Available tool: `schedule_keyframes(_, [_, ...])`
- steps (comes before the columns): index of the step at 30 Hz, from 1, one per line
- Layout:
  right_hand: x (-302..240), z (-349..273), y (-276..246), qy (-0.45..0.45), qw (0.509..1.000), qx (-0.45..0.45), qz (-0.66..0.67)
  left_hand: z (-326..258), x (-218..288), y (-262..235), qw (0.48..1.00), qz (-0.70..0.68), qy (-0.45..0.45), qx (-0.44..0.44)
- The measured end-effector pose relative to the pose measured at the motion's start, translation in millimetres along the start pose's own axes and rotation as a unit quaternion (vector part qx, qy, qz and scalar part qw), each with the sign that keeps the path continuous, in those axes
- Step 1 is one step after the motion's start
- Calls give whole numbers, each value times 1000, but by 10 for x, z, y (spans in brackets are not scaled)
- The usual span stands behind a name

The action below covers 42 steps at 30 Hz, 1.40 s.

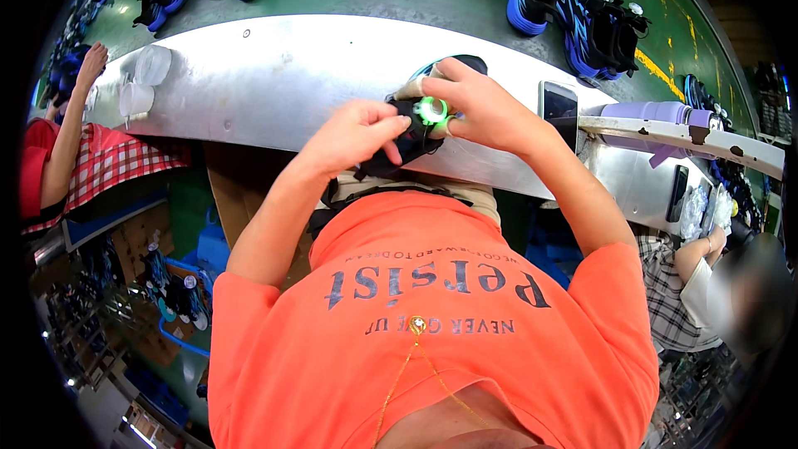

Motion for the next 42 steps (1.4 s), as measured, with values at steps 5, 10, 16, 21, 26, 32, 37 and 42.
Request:
schedule_keyframes(5, [-92,-184,138,-8,995,97,1,35,-213,130,993,-100,-36,-41])
schedule_keyframes(10, [-101,-200,174,60,993,98,32,-8,-259,184,992,-113,-3,-61])
schedule_keyframes(16, [-206,-221,283,64,986,151,4,-66,-349,343,982,-179,10,-56])
schedule_keyframes(21, [-181,-242,197,20,989,130,61,-121,-331,303,981,-167,-15,-97])
schedule_keyframes(26, [-242,-246,248,93,985,136,-53,-95,-319,384,978,-196,-24,-70])
schedule_keyframes(32, [-204,-288,238,58,989,133,27,-173,-297,462,973,-222,-16,-51])
schedule_keyframes(37, [-248,-316,220,36,988,145,31,-171,-364,456,974,-217,-40,-58])
schedule_keyframes(42, [-310,-296,203,110,988,105,-25,-225,-321,493,971,-230,-9,-61])
Point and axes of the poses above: each hand's wrist, its own z-axis towards the middle knuckle, its own y-axis out of the palm, x = y × z, the point moved 1 cm from there along z, towards the middle knuckle, and after that the axes turned 15 degrees about -y, right-handed, at the moved point
